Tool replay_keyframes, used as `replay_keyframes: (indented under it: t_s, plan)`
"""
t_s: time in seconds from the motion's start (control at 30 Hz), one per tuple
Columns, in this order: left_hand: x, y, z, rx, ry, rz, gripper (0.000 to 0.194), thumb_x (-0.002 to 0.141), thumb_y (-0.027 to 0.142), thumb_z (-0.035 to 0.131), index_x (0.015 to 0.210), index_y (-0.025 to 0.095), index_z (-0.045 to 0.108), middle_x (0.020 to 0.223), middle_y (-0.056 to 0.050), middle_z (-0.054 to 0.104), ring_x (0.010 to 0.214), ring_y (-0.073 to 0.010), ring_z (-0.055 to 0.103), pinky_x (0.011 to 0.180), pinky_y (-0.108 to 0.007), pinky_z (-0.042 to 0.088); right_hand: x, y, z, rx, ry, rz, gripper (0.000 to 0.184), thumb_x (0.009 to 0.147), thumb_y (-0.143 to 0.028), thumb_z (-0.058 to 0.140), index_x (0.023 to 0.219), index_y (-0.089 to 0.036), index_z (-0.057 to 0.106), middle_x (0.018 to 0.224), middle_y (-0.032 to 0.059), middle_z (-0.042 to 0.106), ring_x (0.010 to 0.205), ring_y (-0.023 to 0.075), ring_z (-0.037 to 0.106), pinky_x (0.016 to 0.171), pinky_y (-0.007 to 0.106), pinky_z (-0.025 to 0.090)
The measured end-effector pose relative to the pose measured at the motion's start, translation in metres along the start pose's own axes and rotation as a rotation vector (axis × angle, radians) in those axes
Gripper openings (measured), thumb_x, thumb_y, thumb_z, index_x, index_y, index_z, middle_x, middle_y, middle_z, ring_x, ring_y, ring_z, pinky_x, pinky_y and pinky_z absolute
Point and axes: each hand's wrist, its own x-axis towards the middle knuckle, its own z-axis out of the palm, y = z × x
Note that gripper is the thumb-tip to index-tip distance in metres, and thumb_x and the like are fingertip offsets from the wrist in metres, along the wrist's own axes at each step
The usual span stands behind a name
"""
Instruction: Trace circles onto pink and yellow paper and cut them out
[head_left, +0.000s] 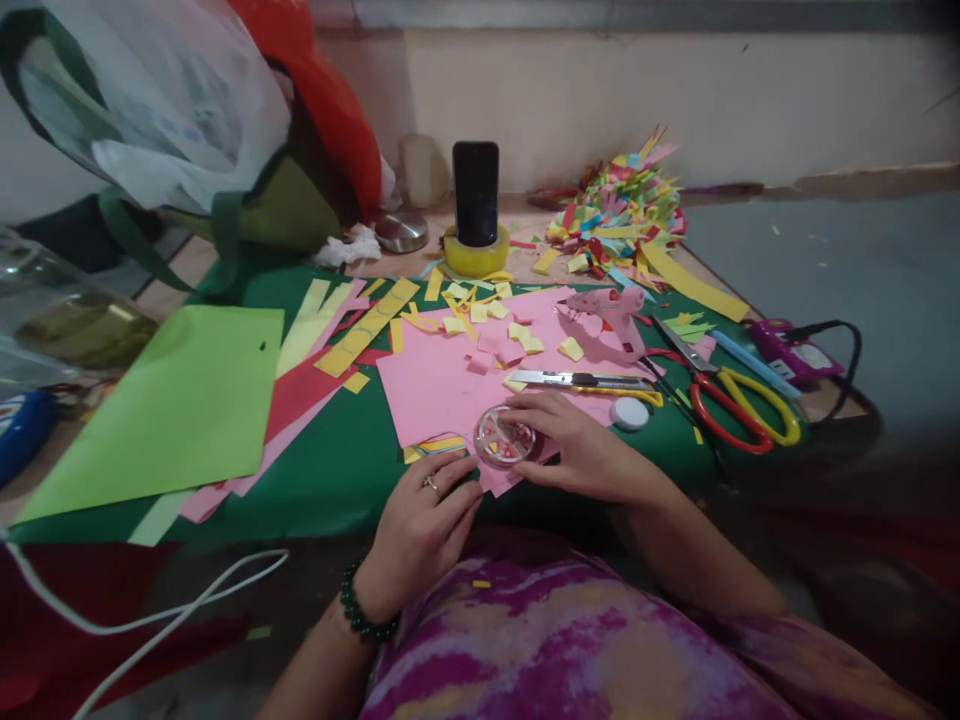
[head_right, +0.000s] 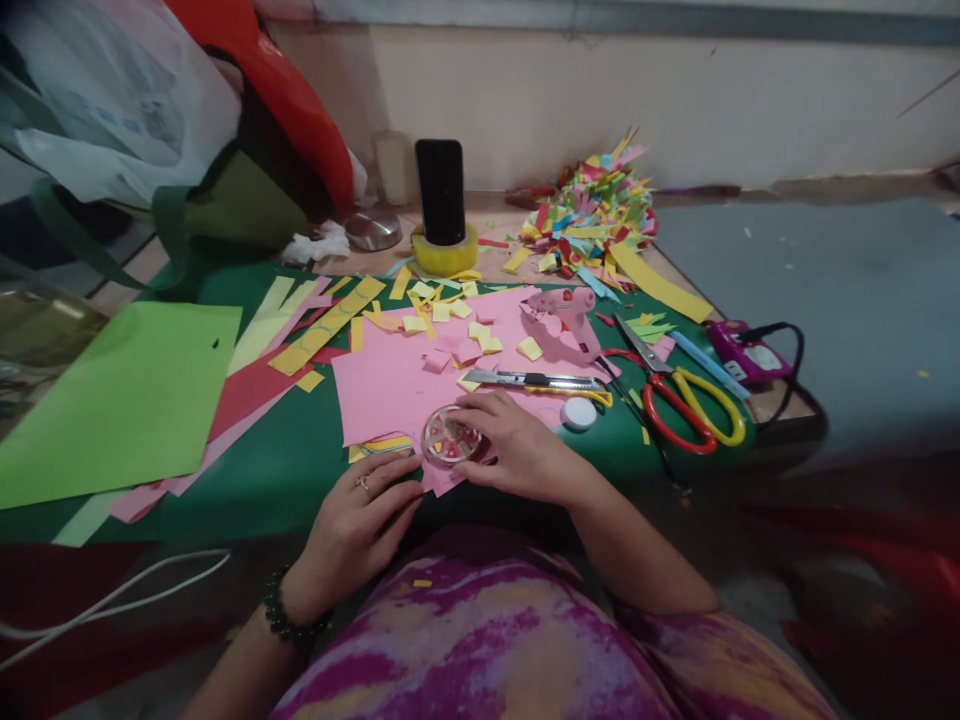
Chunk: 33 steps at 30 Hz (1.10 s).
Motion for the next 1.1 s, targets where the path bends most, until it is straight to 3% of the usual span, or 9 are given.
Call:
replay_keyframes:
  t_s: [0.13,0.53,0.67,0.77,0.83,1.0,1.1]
  plan:
    - [0.006,0.0,-0.006,-0.007,-0.04,0.006,0.012,0.087,0.007,0.055,0.091,0.014,0.064,0.102,-0.011,0.073,0.098,-0.0231,0.064,0.088,-0.037,0.055,0.0,0.004,-0.005,-0.002,-0.037,-0.032,0.045,0.08,-0.02,0.07,0.123,-0.013,0.061,0.131,0.0176,0.059,0.125,0.0281,0.052,0.105,0.046,0.044]
    - [0.011,-0.003,-0.01,-0.007,-0.055,0.015,0.012,0.087,0.009,0.054,0.087,0.015,0.064,0.098,-0.009,0.074,0.093,-0.0204,0.067,0.086,-0.033,0.054,0.004,0.002,-0.006,0.021,-0.008,-0.05,0.038,0.081,-0.028,0.073,0.116,-0.013,0.066,0.121,0.016,0.064,0.117,0.027,0.057,0.1,0.044,0.048]
    - [0.014,-0.006,-0.013,0.012,-0.008,-0.027,0.021,0.086,0.007,0.052,0.101,0.014,0.064,0.104,-0.01,0.073,0.099,-0.0212,0.064,0.087,-0.036,0.051,0.004,0.004,-0.006,0.033,-0.006,-0.061,0.037,0.079,-0.027,0.076,0.114,-0.017,0.068,0.12,0.0138,0.065,0.115,0.0264,0.058,0.099,0.044,0.049]
    - [0.02,-0.009,-0.014,0.096,-0.087,-0.047,0.039,0.084,0.004,0.045,0.117,0.017,0.061,0.114,-0.008,0.071,0.107,-0.0245,0.061,0.092,-0.045,0.044,0.005,0.007,-0.005,0.053,-0.005,-0.051,0.037,0.078,-0.029,0.076,0.113,-0.019,0.069,0.119,0.0129,0.065,0.114,0.0261,0.059,0.098,0.044,0.05]
    - [0.025,-0.01,-0.014,0.124,-0.151,-0.05,0.043,0.083,0.003,0.043,0.116,0.02,0.063,0.114,-0.005,0.072,0.105,-0.0248,0.061,0.092,-0.048,0.041,0.004,0.01,-0.005,0.068,-0.016,-0.033,0.037,0.08,-0.032,0.075,0.114,-0.02,0.069,0.12,0.0126,0.065,0.115,0.026,0.059,0.098,0.044,0.05]
    - [0.034,-0.01,-0.014,0.113,-0.186,-0.033,0.039,0.082,0.002,0.044,0.108,0.019,0.068,0.108,-0.004,0.074,0.094,-0.0234,0.06,0.084,-0.042,0.042,0.002,0.018,-0.01,0.115,-0.101,-0.025,0.035,0.091,-0.029,0.061,0.126,-0.02,0.063,0.133,0.0139,0.059,0.125,0.0241,0.053,0.105,0.046,0.043]
    - [0.036,-0.011,-0.014,0.117,-0.207,-0.018,0.038,0.082,0.003,0.044,0.107,0.019,0.068,0.107,-0.005,0.074,0.092,-0.0233,0.06,0.083,-0.042,0.043,0.002,0.019,-0.015,0.152,-0.118,-0.016,0.039,0.091,-0.027,0.062,0.129,-0.021,0.06,0.134,0.0123,0.059,0.128,0.0228,0.051,0.107,0.044,0.042]
